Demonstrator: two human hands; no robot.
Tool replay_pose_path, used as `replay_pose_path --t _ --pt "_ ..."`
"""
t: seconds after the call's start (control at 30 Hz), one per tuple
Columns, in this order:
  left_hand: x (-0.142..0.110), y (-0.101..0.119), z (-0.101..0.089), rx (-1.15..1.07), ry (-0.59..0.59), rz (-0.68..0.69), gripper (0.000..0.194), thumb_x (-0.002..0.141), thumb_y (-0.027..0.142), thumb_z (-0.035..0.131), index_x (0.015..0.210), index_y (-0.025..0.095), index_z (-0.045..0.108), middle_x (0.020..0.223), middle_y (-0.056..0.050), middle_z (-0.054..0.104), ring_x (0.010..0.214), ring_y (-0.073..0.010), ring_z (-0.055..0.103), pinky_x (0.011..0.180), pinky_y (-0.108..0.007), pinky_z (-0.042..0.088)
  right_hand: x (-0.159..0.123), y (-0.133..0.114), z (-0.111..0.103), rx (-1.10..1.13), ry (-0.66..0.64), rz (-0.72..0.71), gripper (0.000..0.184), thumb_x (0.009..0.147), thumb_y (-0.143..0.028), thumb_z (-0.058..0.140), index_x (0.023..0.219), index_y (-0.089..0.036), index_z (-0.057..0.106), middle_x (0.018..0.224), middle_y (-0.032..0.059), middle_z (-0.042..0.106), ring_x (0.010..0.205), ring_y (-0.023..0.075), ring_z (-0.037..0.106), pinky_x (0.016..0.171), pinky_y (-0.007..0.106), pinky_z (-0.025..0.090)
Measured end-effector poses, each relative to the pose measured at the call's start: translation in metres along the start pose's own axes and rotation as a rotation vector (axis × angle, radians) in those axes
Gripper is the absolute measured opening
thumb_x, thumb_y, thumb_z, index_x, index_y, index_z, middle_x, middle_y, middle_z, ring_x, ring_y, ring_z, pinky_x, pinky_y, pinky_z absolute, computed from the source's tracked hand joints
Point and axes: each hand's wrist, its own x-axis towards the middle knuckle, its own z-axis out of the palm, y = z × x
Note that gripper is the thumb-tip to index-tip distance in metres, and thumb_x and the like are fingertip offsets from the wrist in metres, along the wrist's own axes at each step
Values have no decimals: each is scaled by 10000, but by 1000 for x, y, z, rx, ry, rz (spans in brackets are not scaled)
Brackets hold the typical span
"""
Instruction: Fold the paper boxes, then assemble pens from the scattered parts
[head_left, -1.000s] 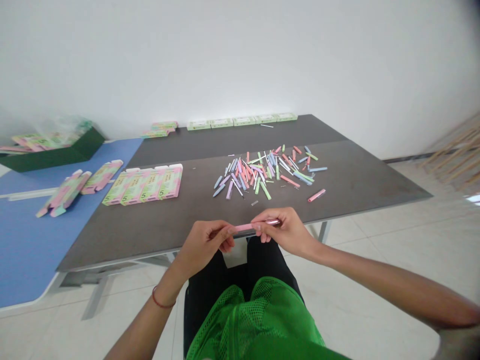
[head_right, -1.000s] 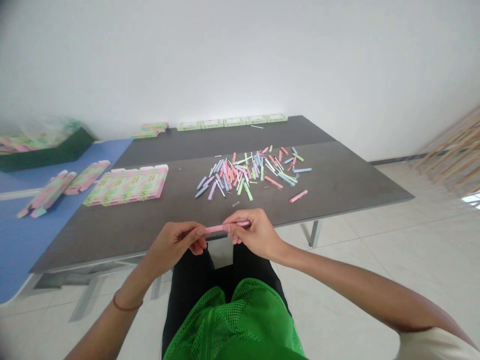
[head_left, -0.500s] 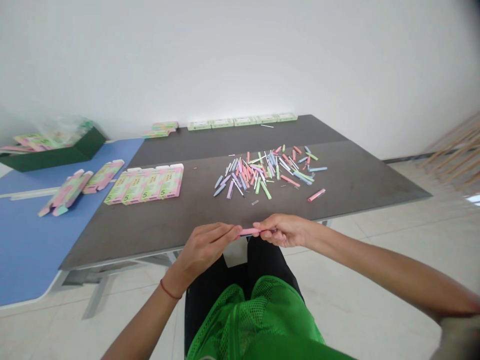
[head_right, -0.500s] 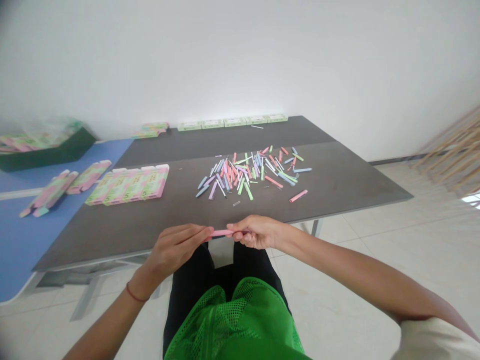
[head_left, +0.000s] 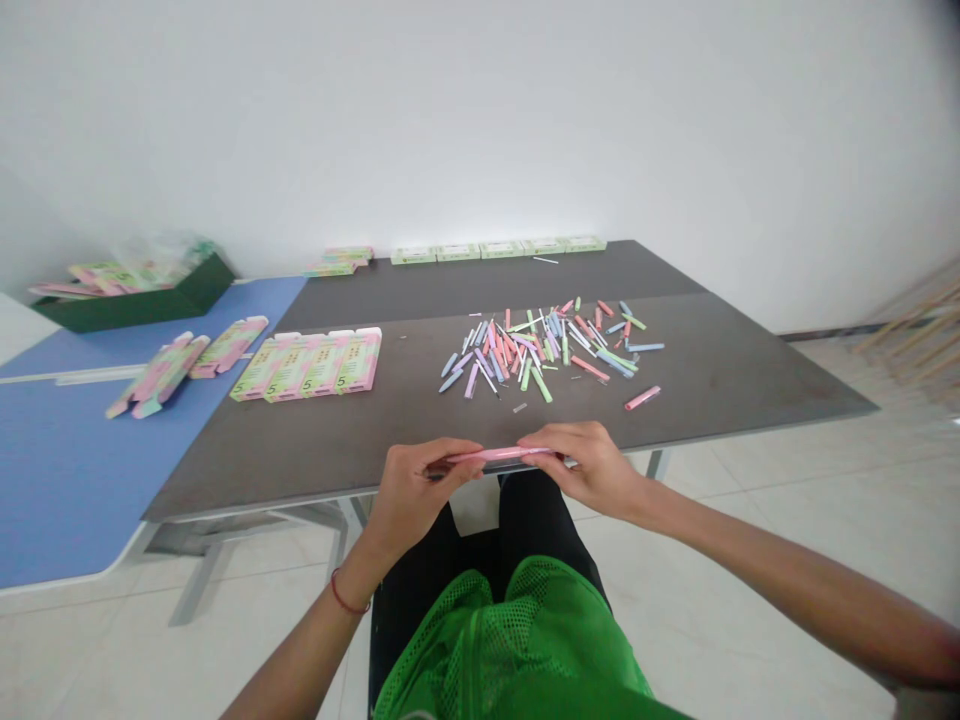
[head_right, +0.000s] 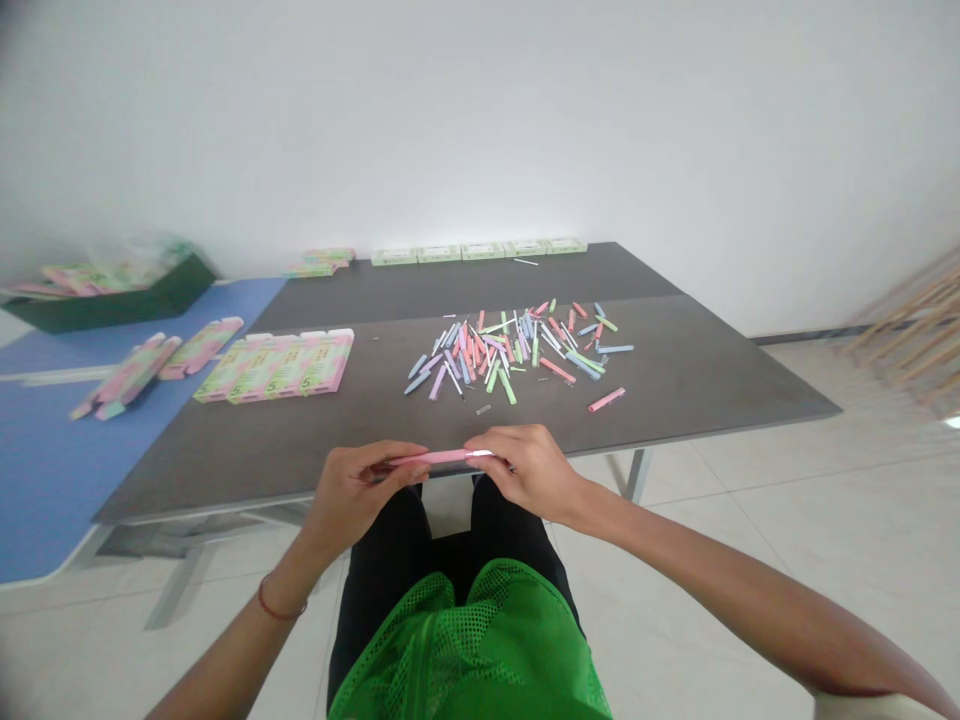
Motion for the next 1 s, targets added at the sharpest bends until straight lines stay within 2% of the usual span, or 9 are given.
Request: replay_pose_path --t 0.07,0.17,0.27,0.33,0.47,0.6,0.7,0.8,1.0 --pt "-1 1 2 -72 6 -17 241 889 373 765 1020 177 815 834 -63 822 748 -214 795 737 -289 657 1 -2 0 60 -57 84 285 981 -415 626 973 -185 794 769 74 731 624 164 580 593 283 434" --pt "-2 2 2 -142 -7 -50 243 855 368 795 997 173 822 827 -72 822 753 -226 798 725 -298 664 7 -5 -1 386 -229 363 390 917 -520 676 813 -151 750 551 -12 555 469 93 392 454 230 279" --pt "-1 3 -1 -190 -52 -87 246 808 367 835 944 162 826 791 -71 815 712 -225 792 681 -294 664 14 -3 -3 740 -409 660 449 807 -563 771 751 -122 708 486 -70 429 402 45 249 401 214 145" --pt "-2 5 -1 -218 -65 -103 249 790 366 848 916 153 821 760 -69 806 674 -217 782 658 -289 660 17 -2 -3 849 -439 739 446 768 -542 812 740 -111 704 481 -79 417 392 32 235 393 212 116" --pt "-5 9 5 -259 90 -99 264 791 367 844 933 149 802 730 -52 784 646 -191 759 643 -274 646 15 -6 2 846 -338 639 425 802 -517 809 772 -101 727 508 -31 546 398 39 348 394 193 193" --pt "-9 15 16 -326 303 -23 244 766 334 862 929 174 776 801 -33 773 733 -168 745 708 -258 632 2 -17 15 934 -318 625 453 819 -564 799 823 -118 722 594 9 658 465 83 542 466 195 415" --pt "-11 24 23 -454 317 -9 248 779 337 847 938 171 755 840 -41 771 776 -180 747 732 -282 638 -11 -30 29 1050 -372 622 462 864 -587 756 878 -126 720 684 50 720 588 132 673 591 239 538" --pt "-14 37 26 -502 300 -33 256 789 321 841 981 171 762 820 -29 764 719 -160 728 656 -252 629 -22 -43 39 1083 -366 570 461 908 -575 718 944 -116 750 790 88 759 680 141 713 674 252 571" --pt "-22 58 25 -410 309 -9 278 802 284 841 1054 178 789 816 -14 766 695 -137 710 629 -211 614 -35 -56 50 1021 -236 427 370 927 -470 736 1041 -119 767 819 88 772 664 151 735 627 247 577"
